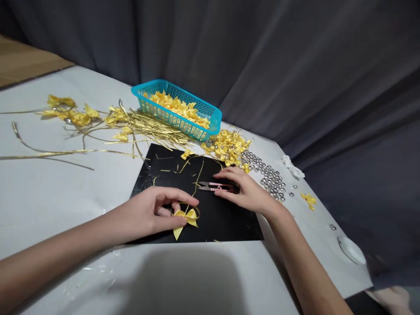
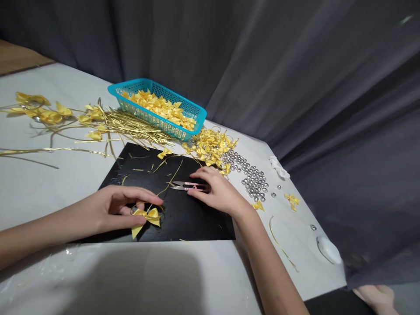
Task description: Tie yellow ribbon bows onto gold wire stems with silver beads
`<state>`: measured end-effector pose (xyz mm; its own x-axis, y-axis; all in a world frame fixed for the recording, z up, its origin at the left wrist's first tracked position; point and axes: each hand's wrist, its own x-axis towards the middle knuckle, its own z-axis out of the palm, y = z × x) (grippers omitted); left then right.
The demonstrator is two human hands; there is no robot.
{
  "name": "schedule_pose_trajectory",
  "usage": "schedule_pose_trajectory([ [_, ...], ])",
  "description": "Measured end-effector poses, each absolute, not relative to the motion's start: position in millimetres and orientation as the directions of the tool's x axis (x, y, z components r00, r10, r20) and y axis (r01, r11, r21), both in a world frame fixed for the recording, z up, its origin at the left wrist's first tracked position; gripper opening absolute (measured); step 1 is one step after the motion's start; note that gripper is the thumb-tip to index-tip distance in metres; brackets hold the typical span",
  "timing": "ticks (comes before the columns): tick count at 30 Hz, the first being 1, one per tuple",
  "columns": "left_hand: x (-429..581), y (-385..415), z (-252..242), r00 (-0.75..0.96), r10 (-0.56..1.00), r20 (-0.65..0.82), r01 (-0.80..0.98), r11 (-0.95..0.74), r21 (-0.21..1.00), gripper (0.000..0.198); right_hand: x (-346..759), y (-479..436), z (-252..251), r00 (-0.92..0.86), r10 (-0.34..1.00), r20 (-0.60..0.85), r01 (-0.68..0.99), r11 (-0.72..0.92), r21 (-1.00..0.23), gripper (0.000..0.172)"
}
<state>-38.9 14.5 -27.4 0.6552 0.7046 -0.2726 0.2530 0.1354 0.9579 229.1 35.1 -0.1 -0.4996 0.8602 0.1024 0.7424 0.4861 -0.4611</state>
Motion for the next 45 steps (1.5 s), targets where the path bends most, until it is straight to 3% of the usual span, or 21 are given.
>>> schedule_pose_trajectory([
  [3,-41,16,-25,0.668,0.686,-0.288,0.218,0.190,0.957,0.039,228,26,-3,-0.469,0.883,0.030,0.820,0.447,-0.357,0.020],
  [6,-42,16,-24,0.675,0.681,-0.283,0.170,0.230,0.958,0.039,221,24,-4,-0.423,0.906,0.026,0.866,0.412,-0.284,0.026],
  [11,-42,16,-25,0.649,0.721,-0.241,0.125,0.212,0.969,0.037,214,17,4,-0.382,0.924,-0.028,0.886,0.357,-0.296,0.020],
  [14,-41,16,-25,0.637,0.727,-0.255,0.139,0.216,0.966,0.036,218,9,11,-0.348,0.929,-0.126,0.901,0.294,-0.318,0.027],
  [18,-41,17,-23,0.610,0.736,-0.294,0.149,0.258,0.955,0.033,221,4,16,-0.325,0.920,-0.220,0.909,0.240,-0.339,0.012],
  [24,-41,18,-24,0.586,0.745,-0.318,0.141,0.293,0.946,0.028,216,1,11,-0.226,0.962,-0.155,0.940,0.174,-0.292,0.023],
  [26,-40,18,-24,0.572,0.756,-0.318,0.156,0.281,0.947,0.028,215,0,11,-0.156,0.978,-0.137,0.929,0.098,-0.356,0.024],
  [29,-39,17,-25,0.549,0.772,-0.320,0.172,0.271,0.947,0.028,212,-4,17,-0.053,0.994,-0.101,0.817,-0.015,-0.576,0.028],
  [33,-37,18,-25,0.550,0.772,-0.318,0.147,0.285,0.947,0.031,200,-15,32,-0.140,0.944,-0.300,0.613,-0.155,-0.775,0.025],
  [39,-36,18,-28,0.534,0.790,-0.301,0.116,0.284,0.952,0.037,190,-30,40,-0.285,0.806,-0.519,0.617,-0.260,-0.743,0.028],
  [45,-36,18,-29,0.534,0.789,-0.305,0.156,0.262,0.952,0.040,185,-30,32,-0.267,0.826,-0.497,0.714,-0.176,-0.677,0.036],
])
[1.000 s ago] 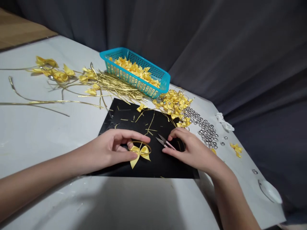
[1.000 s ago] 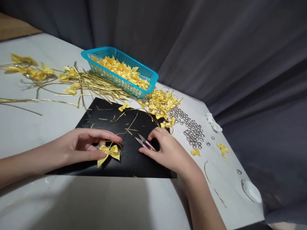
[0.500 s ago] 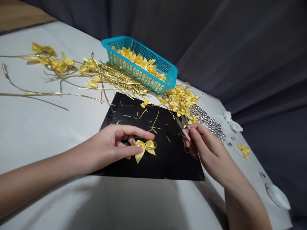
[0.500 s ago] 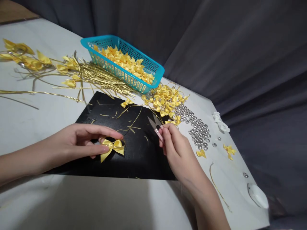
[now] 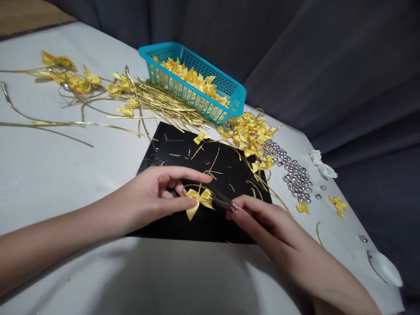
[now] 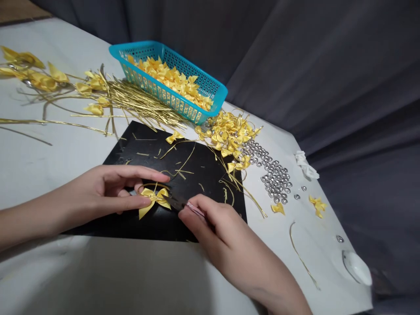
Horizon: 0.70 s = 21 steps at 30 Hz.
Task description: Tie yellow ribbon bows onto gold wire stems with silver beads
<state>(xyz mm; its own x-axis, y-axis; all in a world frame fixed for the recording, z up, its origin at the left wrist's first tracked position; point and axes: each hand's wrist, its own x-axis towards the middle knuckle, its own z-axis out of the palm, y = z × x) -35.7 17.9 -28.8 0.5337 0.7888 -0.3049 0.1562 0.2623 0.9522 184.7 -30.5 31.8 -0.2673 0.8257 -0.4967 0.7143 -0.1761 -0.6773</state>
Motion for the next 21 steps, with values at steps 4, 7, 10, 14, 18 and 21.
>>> schedule_pose_trajectory([
  [4,-35,18,-29,0.523,0.799,-0.298,0.188,0.233,0.954,0.039,181,-30,27,-0.286,0.822,-0.493,0.724,-0.153,-0.673,0.040],
  [7,-35,17,-30,0.533,0.794,-0.291,0.209,0.209,0.955,0.040,179,-29,25,-0.302,0.811,-0.502,0.726,-0.146,-0.672,0.040],
  [10,-35,17,-30,0.551,0.786,-0.280,0.222,0.186,0.957,0.041,177,-28,23,-0.324,0.807,-0.494,0.713,-0.135,-0.688,0.040],
  [14,-35,16,-28,0.564,0.774,-0.287,0.238,0.181,0.954,0.041,174,-25,23,-0.373,0.793,-0.483,0.659,-0.140,-0.739,0.037],
  [18,-37,17,-28,0.566,0.772,-0.290,0.255,0.171,0.952,0.039,173,-23,23,-0.376,0.780,-0.499,0.656,-0.156,-0.739,0.037],
  [21,-38,17,-28,0.565,0.774,-0.288,0.249,0.173,0.953,0.038,174,-22,25,-0.361,0.775,-0.519,0.654,-0.187,-0.733,0.036],
])
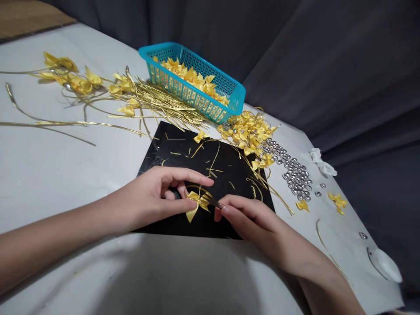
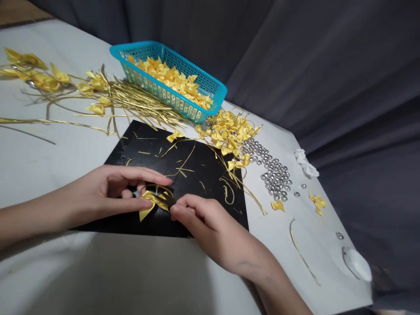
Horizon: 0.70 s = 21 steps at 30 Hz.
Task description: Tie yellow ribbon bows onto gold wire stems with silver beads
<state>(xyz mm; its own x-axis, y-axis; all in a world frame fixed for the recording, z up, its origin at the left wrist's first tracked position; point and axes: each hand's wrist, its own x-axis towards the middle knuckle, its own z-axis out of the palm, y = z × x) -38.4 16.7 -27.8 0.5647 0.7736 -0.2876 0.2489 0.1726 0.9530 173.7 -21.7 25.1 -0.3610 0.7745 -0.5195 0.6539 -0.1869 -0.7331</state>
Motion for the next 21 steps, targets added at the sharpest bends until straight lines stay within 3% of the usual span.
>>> schedule_pose_trajectory([
  [21,-38.3,19.0,-27.5,0.593,0.749,-0.295,0.234,0.190,0.953,0.043,178.0,-19.6,26.1,-0.411,0.736,-0.537,0.606,-0.219,-0.765,0.038],
])
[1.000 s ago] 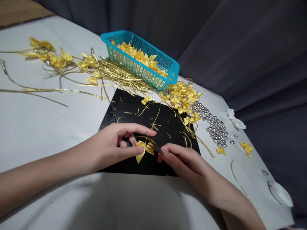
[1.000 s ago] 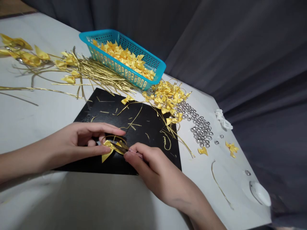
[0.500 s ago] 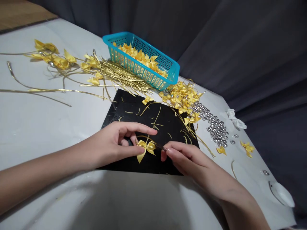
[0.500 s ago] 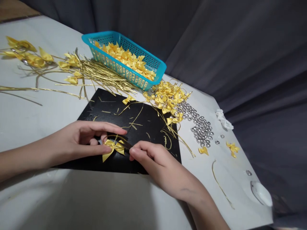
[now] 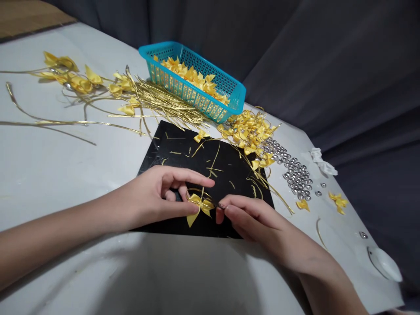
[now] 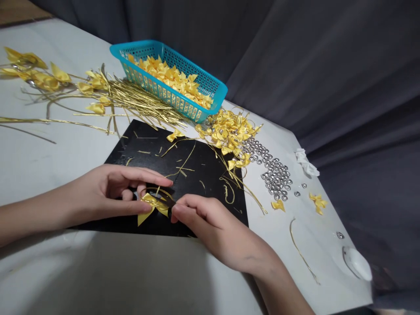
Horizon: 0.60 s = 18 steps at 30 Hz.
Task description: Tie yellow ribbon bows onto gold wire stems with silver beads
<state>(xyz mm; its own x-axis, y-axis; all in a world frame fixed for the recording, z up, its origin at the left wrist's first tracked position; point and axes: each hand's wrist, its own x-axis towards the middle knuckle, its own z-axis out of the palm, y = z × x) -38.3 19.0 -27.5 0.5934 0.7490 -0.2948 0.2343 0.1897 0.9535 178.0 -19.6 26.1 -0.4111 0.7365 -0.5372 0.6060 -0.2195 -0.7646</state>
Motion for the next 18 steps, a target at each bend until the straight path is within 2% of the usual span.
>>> schedule_pose_trajectory([
  [18,-38.4,12.9,-17.1,0.575,0.750,-0.328,0.246,0.224,0.943,0.039,177.3,-19.3,26.0,-0.432,0.718,-0.545,0.611,-0.211,-0.763,0.035],
])
